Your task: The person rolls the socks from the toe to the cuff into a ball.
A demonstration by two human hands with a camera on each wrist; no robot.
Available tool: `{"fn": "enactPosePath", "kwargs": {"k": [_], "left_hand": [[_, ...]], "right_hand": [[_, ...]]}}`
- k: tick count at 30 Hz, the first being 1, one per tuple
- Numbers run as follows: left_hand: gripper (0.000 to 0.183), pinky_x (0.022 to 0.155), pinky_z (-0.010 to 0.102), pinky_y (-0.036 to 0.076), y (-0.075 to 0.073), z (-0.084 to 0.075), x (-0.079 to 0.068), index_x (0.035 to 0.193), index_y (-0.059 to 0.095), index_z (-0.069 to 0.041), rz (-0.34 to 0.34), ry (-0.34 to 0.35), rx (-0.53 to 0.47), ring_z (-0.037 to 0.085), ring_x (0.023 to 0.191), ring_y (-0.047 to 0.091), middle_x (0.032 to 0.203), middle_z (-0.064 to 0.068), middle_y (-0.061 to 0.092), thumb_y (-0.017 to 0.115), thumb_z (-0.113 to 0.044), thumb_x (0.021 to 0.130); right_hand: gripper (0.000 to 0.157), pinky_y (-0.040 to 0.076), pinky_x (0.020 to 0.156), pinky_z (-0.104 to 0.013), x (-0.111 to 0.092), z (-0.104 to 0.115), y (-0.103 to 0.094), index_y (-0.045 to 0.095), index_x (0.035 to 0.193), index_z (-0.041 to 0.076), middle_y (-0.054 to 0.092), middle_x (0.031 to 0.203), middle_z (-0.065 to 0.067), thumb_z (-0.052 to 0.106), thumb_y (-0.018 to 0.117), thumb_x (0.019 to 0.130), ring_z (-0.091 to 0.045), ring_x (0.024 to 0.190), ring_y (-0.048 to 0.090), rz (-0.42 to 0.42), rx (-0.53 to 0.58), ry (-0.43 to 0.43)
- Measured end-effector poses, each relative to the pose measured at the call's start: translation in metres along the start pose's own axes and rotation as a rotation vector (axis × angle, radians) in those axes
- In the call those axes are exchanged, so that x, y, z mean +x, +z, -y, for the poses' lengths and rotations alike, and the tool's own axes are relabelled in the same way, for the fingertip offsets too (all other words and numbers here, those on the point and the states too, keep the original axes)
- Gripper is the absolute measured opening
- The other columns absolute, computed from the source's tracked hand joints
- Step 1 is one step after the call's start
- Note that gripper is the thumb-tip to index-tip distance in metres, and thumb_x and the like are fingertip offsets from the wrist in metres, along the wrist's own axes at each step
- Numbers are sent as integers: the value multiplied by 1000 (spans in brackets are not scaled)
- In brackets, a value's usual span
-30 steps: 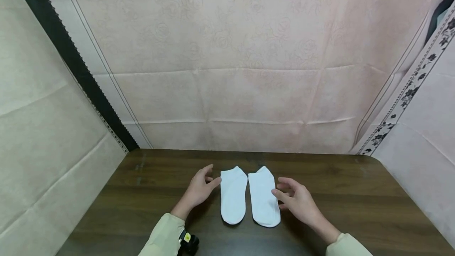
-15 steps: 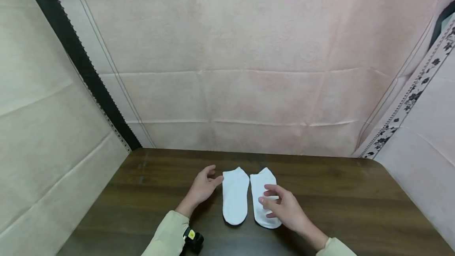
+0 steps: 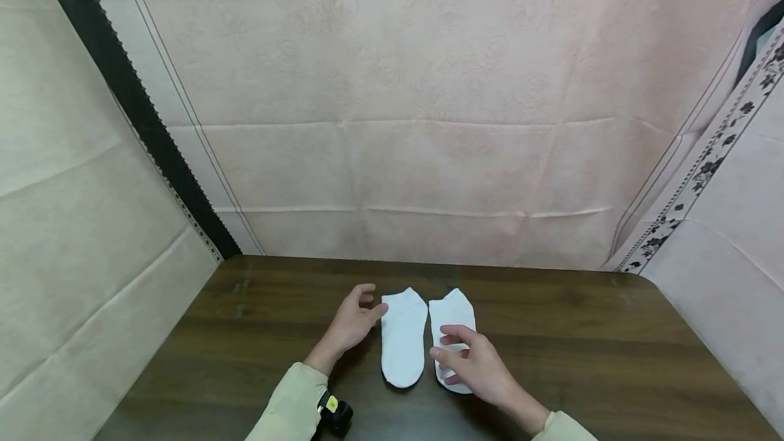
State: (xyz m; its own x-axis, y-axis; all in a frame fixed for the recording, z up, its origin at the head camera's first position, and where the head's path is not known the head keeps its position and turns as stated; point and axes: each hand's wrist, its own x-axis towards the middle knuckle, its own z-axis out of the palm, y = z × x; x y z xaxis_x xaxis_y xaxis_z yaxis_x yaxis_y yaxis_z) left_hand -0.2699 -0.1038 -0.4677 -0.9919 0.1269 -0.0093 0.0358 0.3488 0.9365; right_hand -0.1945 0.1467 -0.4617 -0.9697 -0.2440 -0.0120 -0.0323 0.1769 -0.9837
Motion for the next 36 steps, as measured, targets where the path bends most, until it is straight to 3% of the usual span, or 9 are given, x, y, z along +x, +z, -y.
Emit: {"fn": "enactPosePath", "kwargs": {"k": [6,15,23,36], "left_hand": [[51,81,40,55,2,0,1,143,47,1,15,5,4,30,103,61,137,28,48,66,-17,99],[45,85,42,54,4,-2,-1,140,55,-3,36,11,72,31,108,59,139,26,51,65,-21,100],[44,88,45,53,4,-2,-4,137,58,2,70,49,108,33,113,59,138,21,56,61,-23,102],[40,93,48,51,7,-1,0,131,63,3,90,10,148,31,114,59,135,17,60,60,-23,102]], "right_hand": [[50,59,62,-41,-1,0,5,53,131,-13,58,118,-30,10,74,91,-31,79,69,5,-12,-18],[48,59,60,-39,5,2,9,57,130,-8,58,114,-20,14,75,92,-28,74,65,66,-96,-13],[43,57,53,-37,8,3,17,61,128,-6,56,101,-11,11,75,91,-27,68,63,113,-138,-42],[32,51,42,-33,12,4,26,67,119,-4,57,77,-4,9,74,91,-16,50,58,171,-313,-99]]}}
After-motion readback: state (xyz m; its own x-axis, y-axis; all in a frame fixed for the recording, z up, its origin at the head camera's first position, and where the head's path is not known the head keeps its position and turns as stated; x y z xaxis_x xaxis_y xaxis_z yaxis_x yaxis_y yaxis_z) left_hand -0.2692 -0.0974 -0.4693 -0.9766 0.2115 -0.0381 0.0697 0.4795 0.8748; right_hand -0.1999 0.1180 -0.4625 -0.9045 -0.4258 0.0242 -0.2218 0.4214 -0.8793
